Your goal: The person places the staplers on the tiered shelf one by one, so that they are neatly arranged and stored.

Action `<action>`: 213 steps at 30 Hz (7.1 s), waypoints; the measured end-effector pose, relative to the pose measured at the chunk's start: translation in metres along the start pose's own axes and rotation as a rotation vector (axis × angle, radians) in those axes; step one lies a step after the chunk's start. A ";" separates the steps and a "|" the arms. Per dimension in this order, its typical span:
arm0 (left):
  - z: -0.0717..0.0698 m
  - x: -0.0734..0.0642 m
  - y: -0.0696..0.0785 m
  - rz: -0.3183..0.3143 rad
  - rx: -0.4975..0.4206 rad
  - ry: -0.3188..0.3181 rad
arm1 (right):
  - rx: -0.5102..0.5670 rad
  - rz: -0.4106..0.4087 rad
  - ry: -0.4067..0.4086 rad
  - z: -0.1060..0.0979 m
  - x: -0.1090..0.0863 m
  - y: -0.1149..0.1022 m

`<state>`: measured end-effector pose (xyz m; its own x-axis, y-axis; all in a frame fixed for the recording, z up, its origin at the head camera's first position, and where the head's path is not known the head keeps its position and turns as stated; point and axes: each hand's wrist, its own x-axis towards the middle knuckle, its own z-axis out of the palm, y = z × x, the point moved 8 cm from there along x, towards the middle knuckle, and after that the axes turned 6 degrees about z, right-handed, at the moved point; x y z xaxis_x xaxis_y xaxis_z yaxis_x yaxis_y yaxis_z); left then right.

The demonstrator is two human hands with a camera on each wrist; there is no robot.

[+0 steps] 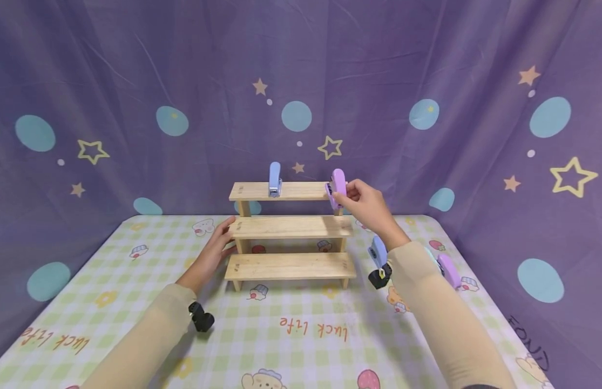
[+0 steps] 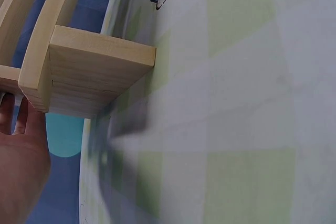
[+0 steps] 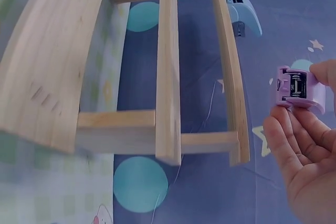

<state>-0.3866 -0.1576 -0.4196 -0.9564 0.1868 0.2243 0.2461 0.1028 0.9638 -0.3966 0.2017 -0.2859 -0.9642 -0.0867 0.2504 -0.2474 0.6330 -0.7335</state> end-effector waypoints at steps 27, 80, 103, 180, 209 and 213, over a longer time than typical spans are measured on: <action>0.002 0.000 0.002 0.003 -0.014 -0.005 | 0.032 0.004 -0.045 0.046 0.041 -0.039; 0.001 -0.002 0.002 0.000 -0.009 -0.005 | -0.034 0.086 0.015 0.072 0.058 -0.036; 0.003 -0.002 0.003 -0.011 -0.017 -0.012 | 0.007 0.094 0.013 0.073 0.058 -0.035; 0.002 -0.002 0.002 -0.021 0.002 0.005 | -0.157 0.130 -0.131 -0.042 -0.066 0.101; 0.004 -0.004 0.003 -0.022 -0.001 -0.014 | -0.121 0.249 -0.153 -0.006 -0.093 0.173; 0.006 -0.007 0.013 -0.051 -0.019 -0.021 | -0.107 0.277 -0.187 -0.001 -0.093 0.180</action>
<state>-0.3758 -0.1517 -0.4096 -0.9641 0.2023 0.1723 0.1942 0.0937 0.9765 -0.3511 0.3240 -0.4405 -0.9965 -0.0331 -0.0761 0.0281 0.7283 -0.6847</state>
